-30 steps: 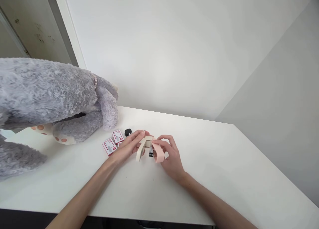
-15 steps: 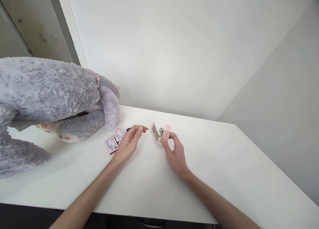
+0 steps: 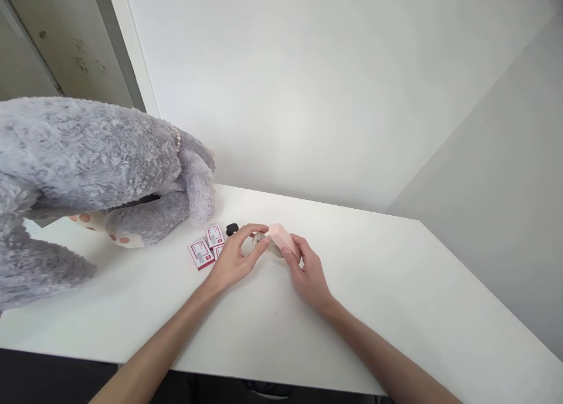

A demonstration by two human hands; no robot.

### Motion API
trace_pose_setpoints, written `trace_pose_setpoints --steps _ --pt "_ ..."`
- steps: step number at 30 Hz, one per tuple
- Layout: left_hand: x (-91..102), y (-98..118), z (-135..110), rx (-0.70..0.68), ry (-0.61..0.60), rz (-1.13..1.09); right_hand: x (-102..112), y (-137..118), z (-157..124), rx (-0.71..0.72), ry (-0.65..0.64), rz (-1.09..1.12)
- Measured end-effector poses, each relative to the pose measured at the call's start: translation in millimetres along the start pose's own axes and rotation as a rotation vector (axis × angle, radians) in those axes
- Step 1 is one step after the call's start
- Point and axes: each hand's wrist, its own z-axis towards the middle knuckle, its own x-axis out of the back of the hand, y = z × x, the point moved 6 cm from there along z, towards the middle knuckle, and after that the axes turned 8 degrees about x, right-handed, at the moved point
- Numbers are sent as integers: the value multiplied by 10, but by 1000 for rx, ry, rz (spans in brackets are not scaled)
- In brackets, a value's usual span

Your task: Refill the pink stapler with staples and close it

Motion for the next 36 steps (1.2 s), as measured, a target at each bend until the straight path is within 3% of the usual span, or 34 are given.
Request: trace_pose_setpoints --steps 18,36 --pt "-67 -103 41 40 -65 12 -26 52 0 -89 -47 113" --pt "-83 -126 42 56 -74 52 7 93 4 -121 7 156"
